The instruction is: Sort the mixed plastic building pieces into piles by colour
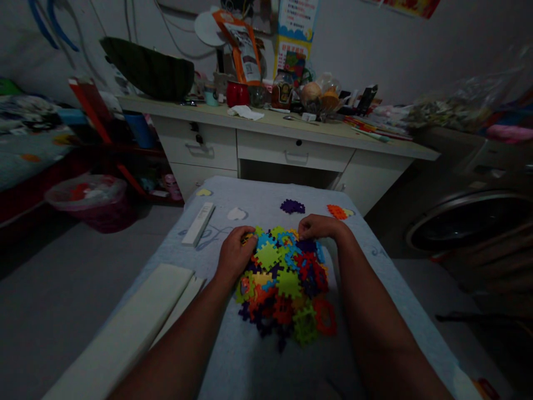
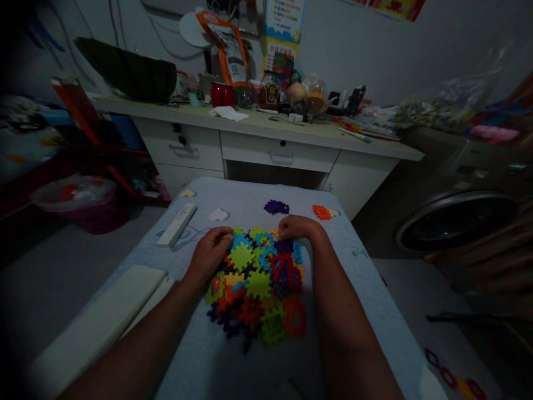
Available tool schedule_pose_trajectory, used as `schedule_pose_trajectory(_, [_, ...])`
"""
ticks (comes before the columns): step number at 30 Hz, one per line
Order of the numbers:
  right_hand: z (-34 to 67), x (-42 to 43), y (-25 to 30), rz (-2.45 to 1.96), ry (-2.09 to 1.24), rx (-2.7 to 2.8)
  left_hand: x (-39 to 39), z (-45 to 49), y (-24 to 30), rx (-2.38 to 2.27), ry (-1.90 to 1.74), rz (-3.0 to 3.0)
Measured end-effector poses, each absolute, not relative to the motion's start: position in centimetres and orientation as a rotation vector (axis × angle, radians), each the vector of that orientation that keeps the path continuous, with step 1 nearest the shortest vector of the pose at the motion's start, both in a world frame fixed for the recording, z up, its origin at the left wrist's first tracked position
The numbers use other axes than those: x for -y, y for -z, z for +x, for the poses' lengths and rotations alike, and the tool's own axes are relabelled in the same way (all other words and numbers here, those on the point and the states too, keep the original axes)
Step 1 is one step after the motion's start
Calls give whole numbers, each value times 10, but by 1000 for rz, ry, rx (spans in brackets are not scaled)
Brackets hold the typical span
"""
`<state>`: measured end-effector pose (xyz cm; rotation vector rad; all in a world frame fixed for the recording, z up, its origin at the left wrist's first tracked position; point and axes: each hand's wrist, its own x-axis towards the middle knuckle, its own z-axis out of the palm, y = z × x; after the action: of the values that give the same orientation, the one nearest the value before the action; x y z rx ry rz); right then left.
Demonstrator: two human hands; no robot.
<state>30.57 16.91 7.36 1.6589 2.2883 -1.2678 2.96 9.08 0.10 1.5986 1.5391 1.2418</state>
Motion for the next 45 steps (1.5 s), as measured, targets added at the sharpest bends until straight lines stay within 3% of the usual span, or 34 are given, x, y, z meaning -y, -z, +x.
schedule_pose_trajectory(6, [314,-166,-81,1628,1648,-2423,-92,29,-1,-1537,-1239,1615])
schedule_pose_trajectory(9, [317,-170,-78,1835,1612,-2610,-92,29,0,-1545,-1233,1634])
schedule_pose_trajectory(15, [320,-192,-52,2714,786,-2758,-93,29,2,-1555,-1237,1656])
schedule_pose_trajectory(19, [319,-198,-31,2915,222,-2765,-92,30,1,-1551,-1231,1661])
schedule_pose_trajectory(23, [314,-199,-15,2993,-18,-2673,-91,30,0,-1571,-1217,1672])
schedule_pose_trajectory(36, [304,-197,-10,2485,153,-2546,-89,32,-6,-1581,-1221,1671])
schedule_pose_trajectory(45, [311,-195,-25,2496,199,-2579,-90,31,-3,-1563,-1226,1669])
